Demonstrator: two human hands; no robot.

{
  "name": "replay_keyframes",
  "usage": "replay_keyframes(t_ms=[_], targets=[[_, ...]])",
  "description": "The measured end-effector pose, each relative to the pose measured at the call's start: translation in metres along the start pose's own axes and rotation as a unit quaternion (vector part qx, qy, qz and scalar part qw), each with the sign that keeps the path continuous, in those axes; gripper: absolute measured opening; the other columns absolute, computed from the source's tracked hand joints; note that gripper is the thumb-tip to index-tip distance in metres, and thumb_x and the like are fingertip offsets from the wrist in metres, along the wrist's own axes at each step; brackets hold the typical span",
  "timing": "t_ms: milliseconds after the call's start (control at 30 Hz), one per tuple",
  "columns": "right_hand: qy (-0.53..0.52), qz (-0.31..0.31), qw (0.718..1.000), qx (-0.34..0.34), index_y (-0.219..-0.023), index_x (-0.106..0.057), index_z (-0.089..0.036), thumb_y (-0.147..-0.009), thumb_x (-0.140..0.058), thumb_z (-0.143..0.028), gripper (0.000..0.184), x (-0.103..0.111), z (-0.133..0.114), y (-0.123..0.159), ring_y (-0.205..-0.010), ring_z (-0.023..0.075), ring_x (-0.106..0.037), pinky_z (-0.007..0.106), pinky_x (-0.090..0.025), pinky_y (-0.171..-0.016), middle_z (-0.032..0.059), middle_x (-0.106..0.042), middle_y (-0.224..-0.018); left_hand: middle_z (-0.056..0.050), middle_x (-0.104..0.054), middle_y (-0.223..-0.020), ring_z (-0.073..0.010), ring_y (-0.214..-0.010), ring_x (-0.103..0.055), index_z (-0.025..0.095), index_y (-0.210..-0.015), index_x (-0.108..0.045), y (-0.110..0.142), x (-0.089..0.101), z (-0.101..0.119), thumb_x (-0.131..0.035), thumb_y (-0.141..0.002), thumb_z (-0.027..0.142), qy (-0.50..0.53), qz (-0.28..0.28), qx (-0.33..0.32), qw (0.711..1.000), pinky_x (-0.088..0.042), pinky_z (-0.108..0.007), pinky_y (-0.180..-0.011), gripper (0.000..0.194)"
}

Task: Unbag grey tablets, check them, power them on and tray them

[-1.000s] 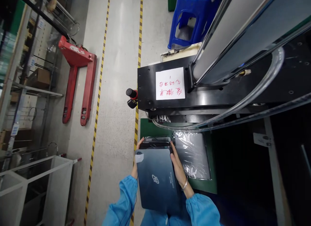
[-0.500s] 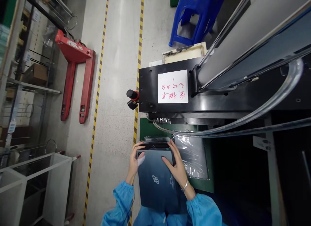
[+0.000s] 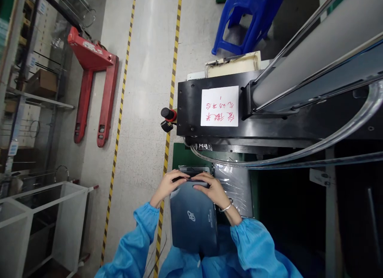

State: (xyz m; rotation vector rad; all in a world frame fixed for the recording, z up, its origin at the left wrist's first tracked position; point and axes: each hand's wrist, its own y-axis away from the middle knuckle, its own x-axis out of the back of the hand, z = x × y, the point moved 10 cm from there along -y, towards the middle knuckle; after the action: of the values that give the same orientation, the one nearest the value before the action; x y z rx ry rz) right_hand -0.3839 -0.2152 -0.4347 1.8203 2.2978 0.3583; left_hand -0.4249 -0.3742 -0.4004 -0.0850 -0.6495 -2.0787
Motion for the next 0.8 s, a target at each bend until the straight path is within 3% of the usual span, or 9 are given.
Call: replay_keyframes(t_ms=[267, 367, 433, 567, 800], targets=[[-0.012, 0.025, 1.000, -0.015, -0.101, -0.077, -0.029, -0.083, -0.076, -0.060, 0.037, 0.004, 0.008, 0.004, -0.106, 0.0316, -0.070, 0.060, -0.034, -0.120, 0.0053, -0.078, -0.104, -0.008, -0.079, -0.099, -0.0233, -0.092, -0.072, 0.024, -0.102, -0.081, -0.009, -0.002, -0.004, -0.064, -0.095, 0.046, 0.004, -0.027, 0.004, 1.000, -0.055, -0.035, -0.088, 0.029], [-0.019, 0.025, 0.999, -0.009, -0.098, -0.077, -0.028, -0.083, -0.075, -0.062, 0.037, 0.004, 0.009, 0.003, -0.106, 0.0312, -0.070, 0.059, -0.036, -0.118, 0.0055, -0.078, -0.102, -0.011, -0.075, -0.113, -0.0219, -0.093, -0.071, 0.022, -0.117, -0.077, -0.019, -0.003, -0.008, -0.066, -0.094, 0.047, 0.006, -0.044, 0.004, 0.999, -0.056, -0.033, -0.082, 0.036], [-0.022, 0.021, 1.000, 0.000, -0.098, -0.078, -0.027, -0.083, -0.075, -0.063, 0.039, 0.003, 0.009, 0.002, -0.106, 0.0306, -0.069, 0.059, -0.037, -0.117, 0.0057, -0.078, -0.103, -0.011, -0.075, -0.116, -0.0228, -0.098, -0.071, 0.023, -0.116, -0.078, -0.027, -0.007, -0.009, -0.068, -0.093, 0.046, 0.002, -0.074, -0.001, 0.997, -0.055, -0.031, -0.079, 0.034], [-0.027, 0.020, 0.999, 0.011, -0.101, -0.077, -0.026, -0.084, -0.074, -0.061, 0.039, 0.003, 0.008, 0.001, -0.104, 0.0287, -0.070, 0.059, -0.036, -0.118, 0.0068, -0.078, -0.103, -0.008, -0.079, -0.097, -0.0228, -0.090, -0.072, 0.023, -0.098, -0.083, -0.034, -0.014, -0.004, -0.067, -0.093, 0.046, -0.014, -0.128, -0.018, 0.991, -0.054, -0.031, -0.077, 0.028], [-0.028, 0.028, 0.999, 0.023, -0.104, -0.075, -0.023, -0.087, -0.073, -0.059, 0.040, 0.004, 0.008, 0.003, -0.106, 0.0266, -0.070, 0.061, -0.034, -0.118, 0.0083, -0.078, -0.106, -0.009, -0.078, -0.089, -0.0239, -0.087, -0.068, 0.025, -0.094, -0.083, -0.028, -0.014, 0.008, -0.053, -0.099, 0.053, -0.065, -0.112, -0.064, 0.989, -0.053, -0.037, -0.084, 0.041]])
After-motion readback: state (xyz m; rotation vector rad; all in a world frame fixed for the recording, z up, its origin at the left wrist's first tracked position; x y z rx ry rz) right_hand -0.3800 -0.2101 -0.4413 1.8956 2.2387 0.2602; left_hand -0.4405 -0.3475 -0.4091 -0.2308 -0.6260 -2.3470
